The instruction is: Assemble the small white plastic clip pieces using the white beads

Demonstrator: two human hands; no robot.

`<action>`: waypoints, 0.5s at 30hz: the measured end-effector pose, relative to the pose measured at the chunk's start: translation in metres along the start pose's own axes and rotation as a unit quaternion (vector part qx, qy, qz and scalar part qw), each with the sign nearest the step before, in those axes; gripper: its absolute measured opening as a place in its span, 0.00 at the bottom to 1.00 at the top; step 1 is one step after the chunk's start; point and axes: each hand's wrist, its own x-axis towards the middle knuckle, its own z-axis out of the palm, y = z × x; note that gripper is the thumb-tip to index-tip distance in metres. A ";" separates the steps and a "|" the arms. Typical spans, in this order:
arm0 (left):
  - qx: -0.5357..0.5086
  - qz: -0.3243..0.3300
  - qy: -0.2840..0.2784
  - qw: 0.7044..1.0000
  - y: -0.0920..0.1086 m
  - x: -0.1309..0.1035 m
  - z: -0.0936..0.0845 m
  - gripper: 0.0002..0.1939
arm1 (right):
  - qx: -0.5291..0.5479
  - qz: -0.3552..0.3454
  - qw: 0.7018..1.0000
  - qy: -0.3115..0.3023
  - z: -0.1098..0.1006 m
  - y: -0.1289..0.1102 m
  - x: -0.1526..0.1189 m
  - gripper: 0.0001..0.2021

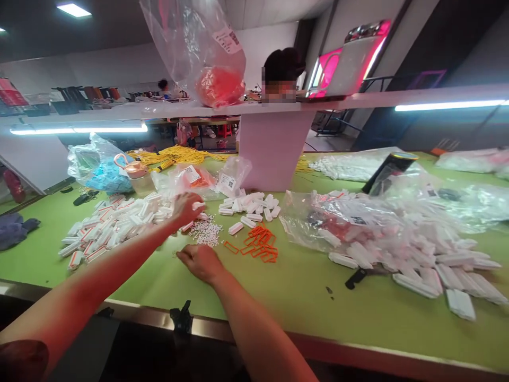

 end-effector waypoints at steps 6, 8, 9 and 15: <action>-0.042 0.093 -0.166 0.981 0.076 0.000 0.043 0.16 | -0.079 -0.023 0.995 -0.064 -0.001 -0.006 -0.002 0.11; -0.051 0.091 -0.182 0.978 0.087 0.003 0.051 0.12 | -0.087 -0.020 0.994 -0.061 -0.001 -0.006 -0.002 0.11; -0.059 0.088 -0.181 0.978 0.090 0.006 0.052 0.10 | -0.090 -0.021 0.994 -0.060 -0.001 -0.006 -0.001 0.11; -0.179 0.048 -0.151 0.971 0.062 0.010 0.030 0.16 | -0.092 -0.036 0.992 -0.074 -0.004 -0.005 -0.001 0.12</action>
